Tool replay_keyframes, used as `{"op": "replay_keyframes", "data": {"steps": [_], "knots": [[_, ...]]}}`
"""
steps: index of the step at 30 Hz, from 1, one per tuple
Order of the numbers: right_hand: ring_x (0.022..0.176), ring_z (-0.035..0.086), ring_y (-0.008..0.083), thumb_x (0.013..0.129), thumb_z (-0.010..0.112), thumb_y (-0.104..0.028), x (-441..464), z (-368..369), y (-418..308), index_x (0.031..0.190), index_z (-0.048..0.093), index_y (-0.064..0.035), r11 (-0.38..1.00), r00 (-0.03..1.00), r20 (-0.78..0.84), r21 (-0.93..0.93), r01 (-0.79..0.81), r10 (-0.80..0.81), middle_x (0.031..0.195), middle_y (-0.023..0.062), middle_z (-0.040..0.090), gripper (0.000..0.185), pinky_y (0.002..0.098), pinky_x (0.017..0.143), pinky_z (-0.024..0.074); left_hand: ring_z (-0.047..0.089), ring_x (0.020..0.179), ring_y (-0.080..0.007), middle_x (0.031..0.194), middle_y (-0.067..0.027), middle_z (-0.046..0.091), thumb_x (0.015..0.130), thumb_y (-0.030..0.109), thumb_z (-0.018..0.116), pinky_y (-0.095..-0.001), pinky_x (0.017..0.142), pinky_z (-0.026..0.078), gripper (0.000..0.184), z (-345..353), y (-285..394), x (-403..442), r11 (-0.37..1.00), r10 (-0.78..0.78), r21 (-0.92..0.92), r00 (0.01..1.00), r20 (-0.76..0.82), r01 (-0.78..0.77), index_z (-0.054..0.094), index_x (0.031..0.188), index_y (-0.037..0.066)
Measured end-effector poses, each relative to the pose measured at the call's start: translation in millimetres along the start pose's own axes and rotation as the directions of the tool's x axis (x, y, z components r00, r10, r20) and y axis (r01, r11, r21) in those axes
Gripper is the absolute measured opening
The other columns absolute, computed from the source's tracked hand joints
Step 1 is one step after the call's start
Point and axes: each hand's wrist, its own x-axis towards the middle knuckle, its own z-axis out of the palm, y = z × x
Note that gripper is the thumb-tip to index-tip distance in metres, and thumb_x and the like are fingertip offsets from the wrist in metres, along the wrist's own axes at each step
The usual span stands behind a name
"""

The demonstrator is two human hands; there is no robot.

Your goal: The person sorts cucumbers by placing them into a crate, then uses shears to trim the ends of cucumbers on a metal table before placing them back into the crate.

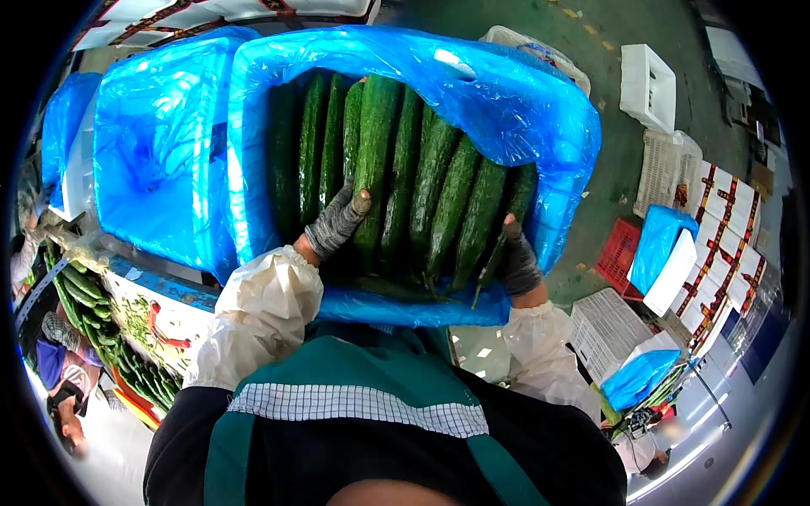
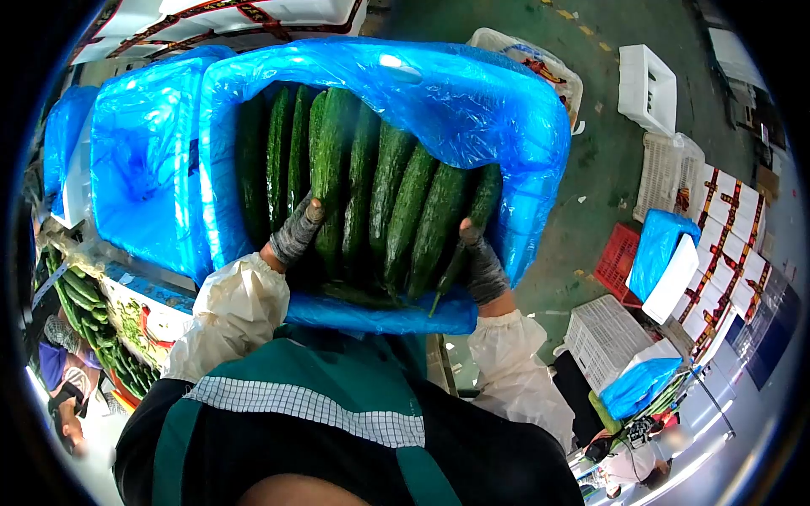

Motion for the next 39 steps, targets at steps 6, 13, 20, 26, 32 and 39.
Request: {"op": "replay_keyframes", "data": {"steps": [6,13,20,26,32,39], "knots": [[0.098,0.052,0.0225,0.071,0.066,-0.039,5,-7,22,0.118,0.045,-0.0056,0.993,0.994,0.021,0.049,0.109,-0.110,0.109,0.0080,0.053,0.061,0.0357,0.083,0.0443,0.035,0.113,-0.0204,0.125,-0.0121,0.036,0.079,0.043,0.056,-0.0272,0.097,0.026,0.082,19,13,-7,0.993,0.054,-0.101,0.998,-0.039,-0.058,0.015,0.132,-0.004],[0.084,0.058,0.0221,0.074,0.062,-0.038,-11,17,17,0.111,0.049,-0.0044,0.988,0.996,0.026,0.132,0.080,-0.084,0.098,0.0076,0.059,0.052,0.0344,0.072,0.0498,0.042,0.106,-0.0168,0.119,-0.0090,0.044,0.071,0.037,0.068,-0.0279,0.092,0.034,0.087,41,57,-22,0.950,-0.089,-0.308,0.989,-0.116,0.049,0.019,0.131,-0.002],[0.085,0.058,0.0214,0.074,0.062,-0.041,-9,27,16,0.111,0.049,-0.0045,0.989,0.998,0.012,0.134,0.056,-0.058,0.099,0.0081,0.058,0.053,0.0335,0.071,0.0499,0.045,0.107,-0.0156,0.116,-0.0055,0.049,0.074,0.019,0.063,-0.0318,0.096,0.026,0.063,32,43,-24,0.974,-0.084,-0.215,0.996,-0.041,0.073,0.030,0.125,0.005],[0.092,0.055,0.0231,0.075,0.061,-0.039,-23,43,14,0.113,0.047,-0.0044,0.990,0.992,0.031,0.082,0.119,-0.122,0.104,0.0085,0.056,0.054,0.0351,0.079,0.0470,0.052,0.105,-0.0157,0.106,-0.0023,0.058,0.082,0.000,0.046,-0.0408,0.107,0.012,0.031,44,47,-37,0.969,0.188,-0.128,0.966,-0.179,-0.212,0.054,0.108,0.014],[0.095,0.054,0.0230,0.076,0.059,-0.042,-34,52,6,0.115,0.046,-0.0048,0.991,0.990,0.087,0.074,0.108,-0.114,0.107,0.0086,0.055,0.055,0.0354,0.082,0.0453,0.053,0.104,-0.0188,0.106,-0.0057,0.057,0.076,0.005,0.051,-0.0476,0.104,0.015,0.034,34,79,-50,0.995,0.096,-0.024,0.990,-0.103,-0.099,0.051,0.109,0.009],[0.102,0.050,0.0256,0.076,0.056,-0.048,-26,67,-23,0.122,0.039,-0.0061,0.989,0.989,0.146,0.147,0.007,-0.029,0.115,0.0109,0.049,0.065,0.0384,0.087,0.0427,0.051,0.104,-0.0221,0.113,-0.0082,0.052,0.075,0.013,0.057,-0.0480,0.102,0.020,0.046,42,109,-38,0.955,-0.035,-0.295,0.993,-0.116,-0.001,0.044,0.118,0.007]]}}
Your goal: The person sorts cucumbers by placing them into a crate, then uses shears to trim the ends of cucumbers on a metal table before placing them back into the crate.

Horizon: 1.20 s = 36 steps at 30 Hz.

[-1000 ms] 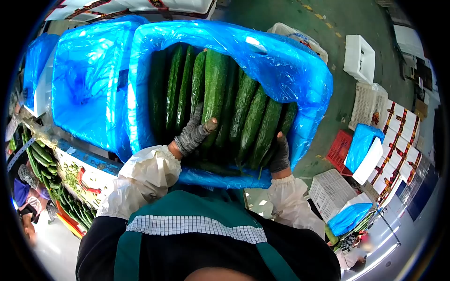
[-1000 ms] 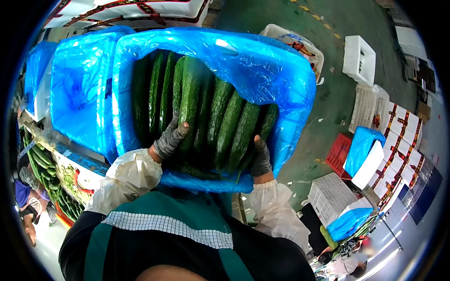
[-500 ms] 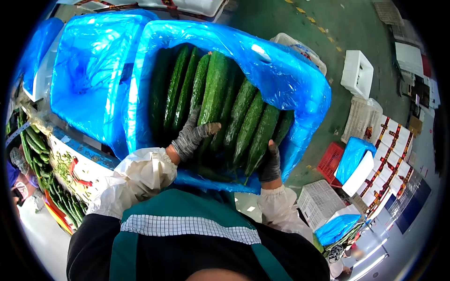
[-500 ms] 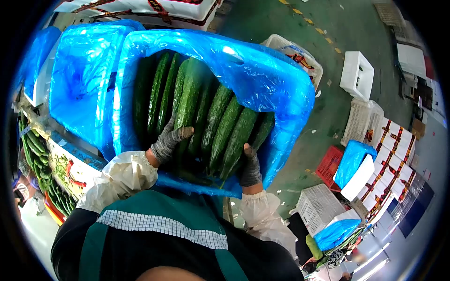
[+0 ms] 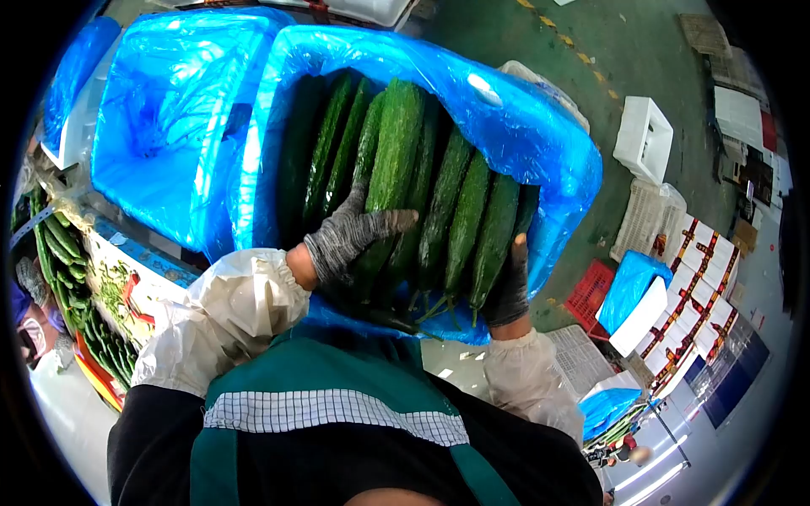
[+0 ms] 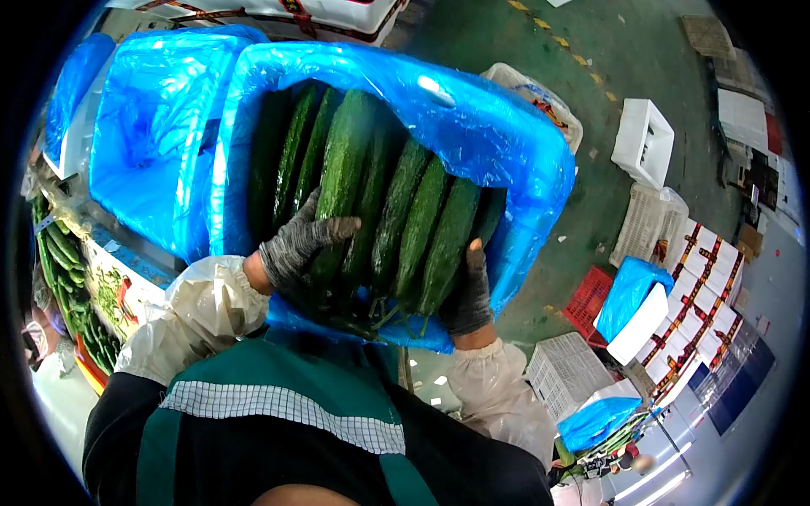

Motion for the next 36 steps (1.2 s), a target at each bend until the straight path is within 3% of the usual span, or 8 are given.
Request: {"op": "replay_keyframes", "data": {"steps": [5,9,11,14,17,21,24,36], "knots": [[0.104,0.049,0.0263,0.077,0.055,-0.047,1,-13,2,0.124,0.037,-0.0064,0.998,0.997,-0.069,-0.047,-0.035,0.031,0.118,0.0122,0.047,0.065,0.0399,0.089,0.0417,0.041,0.113,-0.0206,0.123,-0.0102,0.044,0.076,0.026,0.062,-0.0333,0.095,0.033,0.056,-11,-6,8,0.954,-0.214,-0.182,0.965,0.151,0.240,0.039,0.125,0.011],[0.102,0.050,0.0279,0.073,0.061,-0.043,-6,-11,-2,0.120,0.041,-0.0057,0.999,0.998,-0.031,0.015,-0.052,0.052,0.114,0.0127,0.050,0.064,0.0413,0.088,0.0413,0.041,0.114,-0.0241,0.124,-0.0111,0.043,0.084,0.013,0.053,-0.0355,0.098,0.030,0.046,9,21,-10,0.977,0.099,0.181,0.992,0.078,-0.112,0.036,0.127,0.010],[0.102,0.050,0.0282,0.072,0.061,-0.041,-8,-11,-4,0.120,0.042,-0.0054,0.999,0.997,-0.054,0.026,-0.047,0.049,0.114,0.0128,0.050,0.063,0.0415,0.088,0.0416,0.036,0.119,-0.0318,0.126,-0.0120,0.042,0.084,0.005,0.048,-0.0395,0.101,0.025,0.043,12,30,-4,0.953,-0.243,0.183,0.970,-0.019,0.242,0.039,0.126,0.011],[0.101,0.051,0.0278,0.072,0.061,-0.041,-5,-18,-3,0.119,0.043,-0.0055,0.987,0.997,-0.019,0.147,-0.069,0.073,0.113,0.0126,0.051,0.061,0.0412,0.087,0.0419,0.037,0.118,-0.0306,0.126,-0.0077,0.043,0.082,0.005,0.049,-0.0424,0.102,0.023,0.046,-31,-36,14,0.698,0.473,0.273,0.713,0.518,-0.662,0.038,0.126,0.012],[0.100,0.051,0.0276,0.072,0.061,-0.041,-1,-26,7,0.119,0.043,-0.0059,0.999,0.999,-0.019,0.043,-0.030,0.031,0.112,0.0121,0.052,0.061,0.0413,0.086,0.0424,0.040,0.117,-0.0255,0.125,-0.0058,0.044,0.082,0.005,0.048,-0.0411,0.102,0.023,0.042,9,16,-11,0.927,-0.122,0.360,0.992,0.018,0.107,0.042,0.122,0.013],[0.101,0.050,0.0279,0.072,0.062,-0.042,-2,-19,14,0.120,0.041,-0.0059,0.992,0.997,-0.069,0.127,-0.014,0.023,0.112,0.0119,0.051,0.063,0.0408,0.085,0.0432,0.047,0.108,-0.0163,0.120,-0.0041,0.047,0.083,0.005,0.050,-0.0374,0.098,0.032,0.048,-13,-57,3,0.952,0.245,0.162,0.964,0.104,-0.260,0.034,0.127,0.011],[0.099,0.051,0.0279,0.073,0.061,-0.044,-7,-10,13,0.121,0.041,-0.0062,0.998,0.995,-0.076,0.030,0.062,-0.059,0.112,0.0120,0.051,0.064,0.0405,0.085,0.0435,0.050,0.101,-0.0137,0.111,-0.0103,0.051,0.075,0.014,0.065,-0.0255,0.087,0.040,0.076,1,-44,-7,0.958,-0.070,-0.279,0.997,-0.028,0.060,0.015,0.131,0.001],[0.097,0.053,0.0262,0.074,0.057,-0.049,-58,21,26,0.121,0.039,-0.0053,0.999,0.994,-0.105,-0.028,0.040,-0.043,0.111,0.0122,0.051,0.067,0.0394,0.080,0.0469,0.055,0.087,-0.0159,0.106,-0.0103,0.055,0.081,0.004,0.055,-0.0244,0.082,0.042,0.065,-8,-22,-71,0.959,-0.105,-0.274,0.991,-0.084,0.078,0.016,0.133,0.004]]}}
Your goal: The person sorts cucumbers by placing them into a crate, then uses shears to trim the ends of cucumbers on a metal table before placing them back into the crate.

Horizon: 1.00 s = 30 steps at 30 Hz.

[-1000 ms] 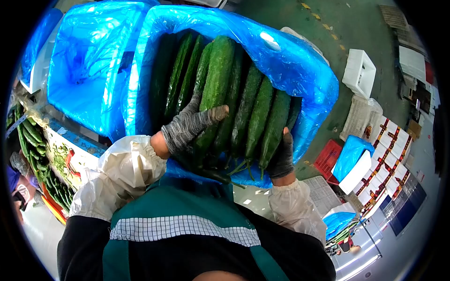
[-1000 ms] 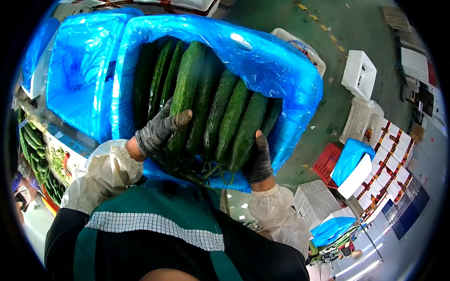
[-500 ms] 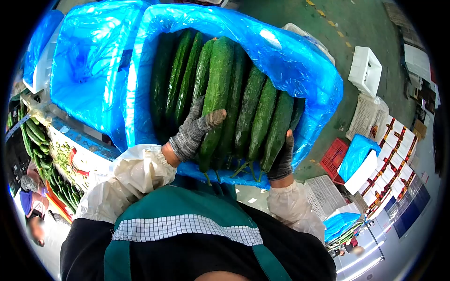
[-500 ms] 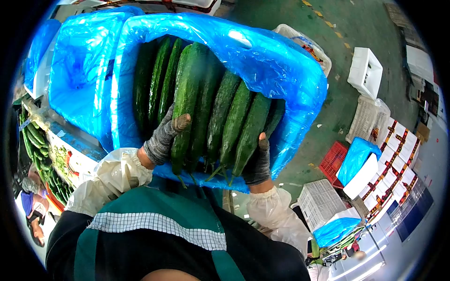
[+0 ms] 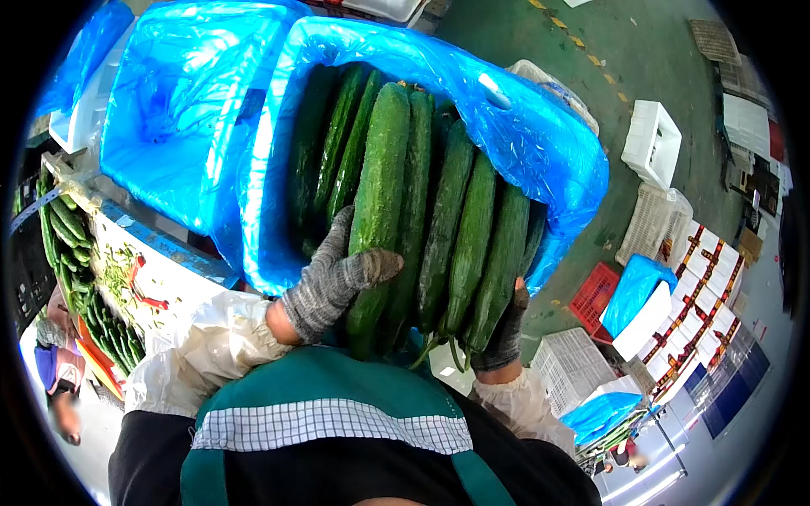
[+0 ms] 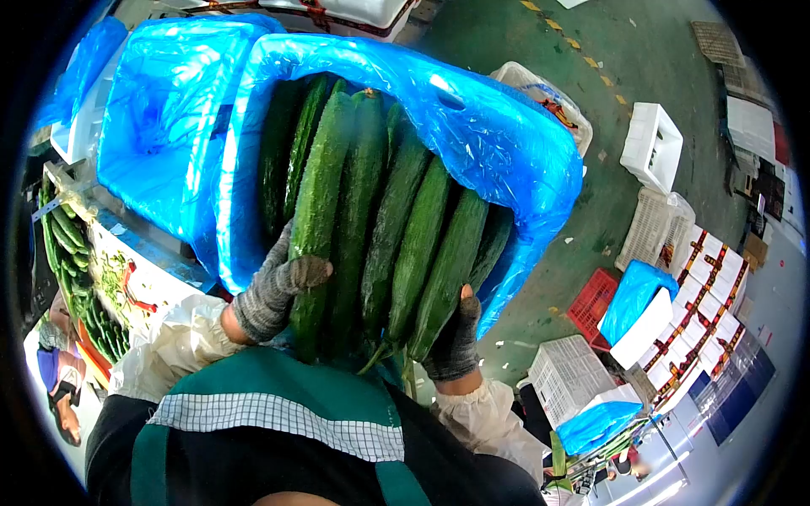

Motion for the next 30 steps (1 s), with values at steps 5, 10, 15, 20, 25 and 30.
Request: {"op": "replay_keyframes", "data": {"steps": [5,10,15,20,25,30], "knots": [[0.097,0.053,0.0263,0.072,0.061,-0.048,-3,10,12,0.119,0.040,-0.0060,0.993,0.995,-0.049,0.082,-0.084,0.088,0.110,0.0113,0.052,0.067,0.0399,0.080,0.0472,0.053,0.093,-0.0123,0.104,-0.0044,0.055,0.082,0.006,0.053,-0.0290,0.092,0.023,0.035,-36,-9,11,0.647,0.265,0.626,0.898,0.350,-0.435,0.041,0.115,0.003],[0.103,0.049,0.0265,0.075,0.055,-0.050,11,-9,34,0.122,0.038,-0.0067,0.988,0.997,0.050,0.138,-0.066,0.060,0.115,0.0121,0.048,0.066,0.0392,0.087,0.0426,0.053,0.084,-0.0211,0.101,-0.0163,0.051,0.086,0.005,0.045,-0.0278,0.074,0.045,0.050,-38,-5,19,0.912,0.117,0.345,0.945,0.306,-0.224,0.024,0.131,0.011],[0.099,0.052,0.0272,0.071,0.061,-0.046,20,-25,41,0.118,0.042,-0.0055,0.996,0.999,0.015,0.080,-0.046,0.045,0.111,0.0113,0.052,0.065,0.0397,0.084,0.0445,0.055,0.098,-0.0213,0.106,-0.0164,0.055,0.086,0.007,0.048,-0.0301,0.088,0.042,0.068,-82,-46,42,0.990,-0.060,0.135,0.970,0.237,0.028,0.002,0.135,0.005],[0.098,0.052,0.0256,0.070,0.064,-0.042,27,-23,35,0.117,0.044,-0.0042,1.000,0.999,-0.048,-0.012,0.012,-0.013,0.110,0.0106,0.053,0.064,0.0379,0.084,0.0445,0.052,0.103,-0.0291,0.116,-0.0266,0.045,0.089,0.012,0.042,-0.0355,0.089,0.041,0.062,-126,-91,70,0.981,0.005,-0.183,0.942,0.337,0.060,0.001,0.135,0.004],[0.095,0.054,0.0231,0.071,0.064,-0.041,38,-14,19,0.117,0.044,-0.0043,1.000,1.000,0.006,0.020,0.013,-0.013,0.108,0.0092,0.054,0.062,0.0365,0.080,0.0475,0.051,0.100,-0.0220,0.114,-0.0118,0.049,0.080,0.019,0.054,-0.0341,0.086,0.041,0.054,-82,-38,65,0.995,-0.040,0.096,0.960,0.277,0.013,0.031,0.126,0.002],[0.100,0.051,0.0245,0.075,0.060,-0.043,44,-14,21,0.119,0.041,-0.0032,1.000,0.999,0.029,0.009,-0.026,0.026,0.113,0.0101,0.051,0.062,0.0383,0.086,0.0426,0.054,0.102,-0.0202,0.109,-0.0141,0.055,0.088,0.012,0.045,-0.0312,0.093,0.038,0.046,-88,-65,75,0.986,0.065,0.125,0.948,0.312,-0.108,0.025,0.126,0.000]]}}
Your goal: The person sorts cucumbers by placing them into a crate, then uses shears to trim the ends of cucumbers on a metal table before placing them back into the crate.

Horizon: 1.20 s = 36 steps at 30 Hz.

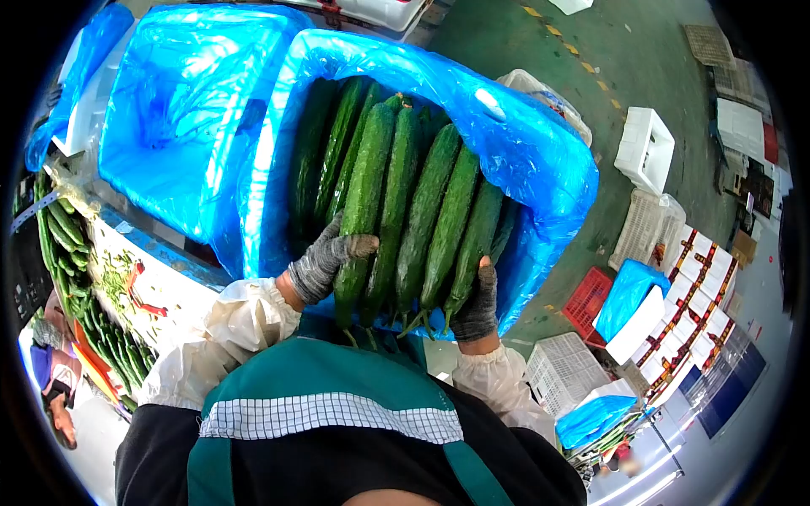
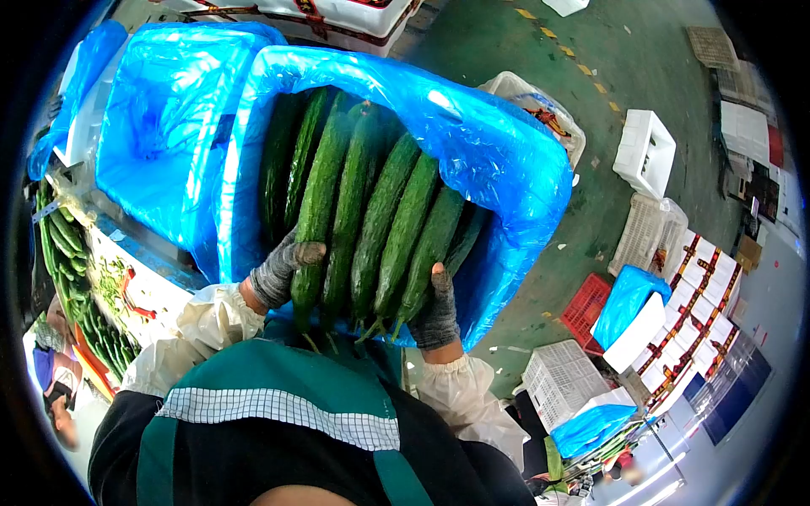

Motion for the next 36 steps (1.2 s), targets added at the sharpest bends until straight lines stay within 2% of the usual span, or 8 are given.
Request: {"op": "replay_keyframes", "data": {"steps": [9,10,13,19,20,22,24,36], "knots": [[0.100,0.052,0.0259,0.074,0.059,-0.041,-12,7,1,0.115,0.045,-0.0048,0.997,0.994,0.076,0.033,0.070,-0.072,0.109,0.0095,0.053,0.057,0.0405,0.088,0.0414,0.056,0.095,-0.0161,0.100,-0.0063,0.060,0.088,0.009,0.044,-0.0369,0.100,0.027,0.033,52,50,-7,0.953,-0.148,-0.273,0.987,-0.055,0.127,0.039,0.120,0.003],[0.099,0.052,0.0258,0.074,0.059,-0.040,-9,11,4,0.116,0.044,-0.0051,0.998,0.997,0.043,0.039,0.056,-0.058,0.109,0.0092,0.053,0.056,0.0405,0.088,0.0412,0.054,0.090,-0.0146,0.099,-0.0064,0.057,0.085,0.008,0.046,-0.0311,0.090,0.035,0.030,47,52,-4,0.989,0.082,0.123,0.996,-0.015,-0.080,0.045,0.115,0.003],[0.099,0.052,0.0258,0.074,0.059,-0.038,-7,16,9,0.116,0.044,-0.0057,0.998,0.999,-0.009,0.048,0.038,-0.037,0.109,0.0089,0.053,0.055,0.0406,0.089,0.0405,0.052,0.092,-0.0169,0.102,-0.0086,0.053,0.080,0.009,0.055,-0.0280,0.084,0.042,0.029,41,50,-2,0.999,-0.032,-0.018,0.997,-0.072,0.031,0.052,0.108,0.003],[0.099,0.052,0.0251,0.074,0.058,-0.037,-21,37,4,0.114,0.047,-0.0060,0.994,0.994,-0.002,-0.007,0.108,-0.108,0.108,0.0092,0.054,0.052,0.0390,0.087,0.0418,0.048,0.105,-0.0233,0.112,-0.0157,0.048,0.078,0.016,0.060,-0.0316,0.093,0.037,0.040,36,35,-8,0.760,0.272,0.573,0.950,0.151,-0.308,0.048,0.113,0.001],[0.098,0.052,0.0250,0.074,0.058,-0.037,-24,37,4,0.114,0.046,-0.0057,0.996,0.996,-0.013,0.002,0.093,-0.093,0.108,0.0094,0.054,0.052,0.0389,0.087,0.0424,0.050,0.102,-0.0241,0.110,-0.0169,0.050,0.079,0.015,0.060,-0.0315,0.091,0.039,0.045,34,26,-5,0.975,0.207,-0.116,0.965,0.162,-0.190,0.042,0.118,0.002],[0.098,0.053,0.0249,0.076,0.057,-0.036,-29,37,5,0.115,0.045,-0.0048,0.992,0.992,-0.008,-0.036,0.125,-0.125,0.109,0.0097,0.053,0.051,0.0389,0.085,0.0437,0.052,0.099,-0.0249,0.109,-0.0181,0.051,0.080,0.015,0.059,-0.0313,0.089,0.041,0.050,31,14,-9,0.674,0.169,-0.737,0.961,0.217,0.048,0.037,0.123,0.002],[0.097,0.053,0.0249,0.076,0.056,-0.036,-37,45,8,0.114,0.045,-0.0048,0.990,0.990,0.001,-0.042,0.138,-0.138,0.108,0.0097,0.053,0.051,0.0385,0.085,0.0440,0.058,0.087,-0.0193,0.094,-0.0142,0.059,0.082,0.008,0.054,-0.0299,0.080,0.047,0.062,58,57,-29,0.962,-0.041,-0.273,0.993,-0.108,0.010,0.014,0.129,0.001],[0.096,0.053,0.0254,0.078,0.055,-0.035,-52,45,28,0.115,0.044,-0.0052,0.977,0.974,-0.069,-0.033,0.213,-0.214,0.107,0.0093,0.053,0.049,0.0381,0.084,0.0437,0.059,0.086,-0.0199,0.090,-0.0133,0.061,0.083,0.003,0.049,-0.0312,0.081,0.046,0.054,92,100,-53,0.987,-0.136,0.044,0.948,-0.288,0.155,0.023,0.131,0.006]]}}
